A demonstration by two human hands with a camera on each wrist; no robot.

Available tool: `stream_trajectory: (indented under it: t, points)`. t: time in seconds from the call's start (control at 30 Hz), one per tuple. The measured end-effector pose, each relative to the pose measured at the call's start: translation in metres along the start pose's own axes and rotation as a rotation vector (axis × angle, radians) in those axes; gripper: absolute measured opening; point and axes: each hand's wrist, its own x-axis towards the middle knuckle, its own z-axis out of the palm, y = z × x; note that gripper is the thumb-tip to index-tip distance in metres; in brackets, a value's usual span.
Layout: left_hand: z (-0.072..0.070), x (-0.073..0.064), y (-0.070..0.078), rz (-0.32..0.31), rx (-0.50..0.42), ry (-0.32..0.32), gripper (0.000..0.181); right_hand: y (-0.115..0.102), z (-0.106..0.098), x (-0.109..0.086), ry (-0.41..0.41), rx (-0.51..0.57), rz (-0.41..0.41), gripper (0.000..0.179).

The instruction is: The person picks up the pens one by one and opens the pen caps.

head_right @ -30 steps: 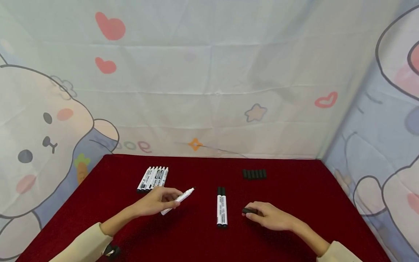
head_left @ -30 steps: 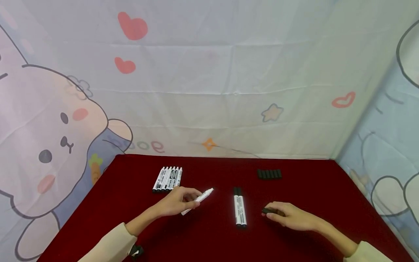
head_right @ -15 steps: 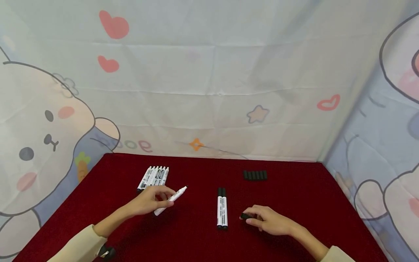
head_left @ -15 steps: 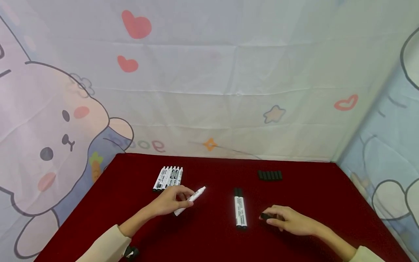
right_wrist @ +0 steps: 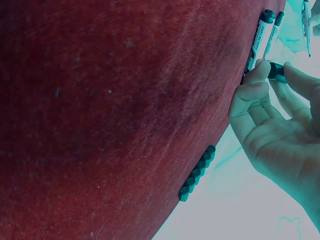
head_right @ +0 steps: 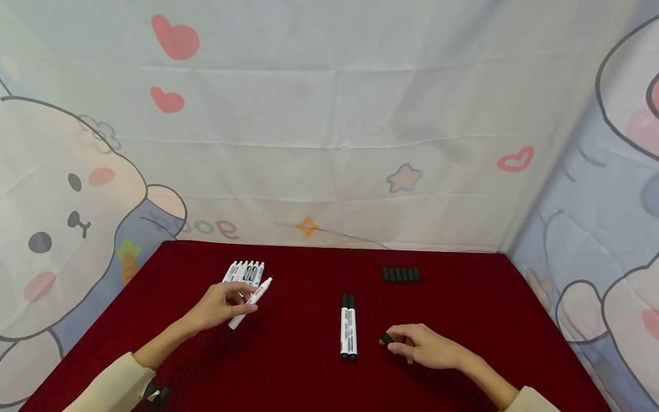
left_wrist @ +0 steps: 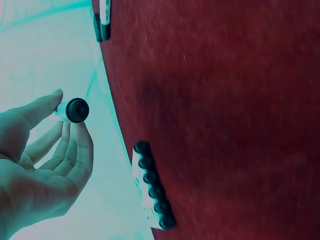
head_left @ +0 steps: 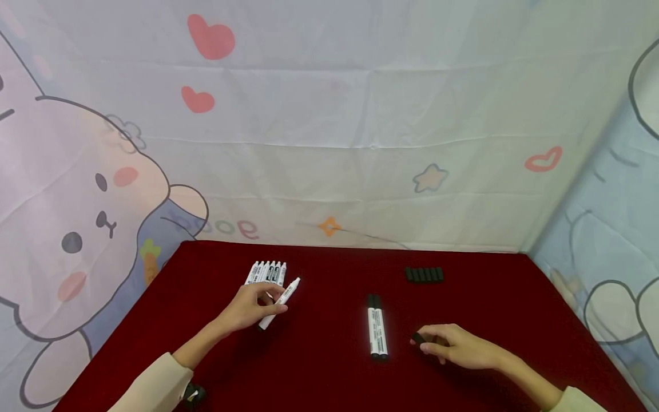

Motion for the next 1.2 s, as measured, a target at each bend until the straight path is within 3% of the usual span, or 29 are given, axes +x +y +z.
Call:
stream_trajectory:
  t: [0.27, 0.7, 1.03, 1.2]
  points:
    - [-0.021, -0.001, -0.017, -0.128, -0.055, 0.053, 0.042, 0.004, 0.002, -0.001, -0.015, 0.01, -0.017, 0.026]
    - [-0.046, 0.002, -0.045, -0.2, -0.106, 0.143, 0.046, 0.002, 0.004, 0.002, -0.021, 0.013, -0.02, 0.027]
    - [-0.054, 0.013, -0.065, -0.21, -0.115, 0.188, 0.053, 0.005, 0.004, 0.003, -0.015, 0.004, -0.019, 0.027]
    - [-0.054, 0.021, -0.076, -0.245, -0.109, 0.193, 0.053, 0.007, 0.003, 0.001, -0.008, -0.001, -0.014, 0.026]
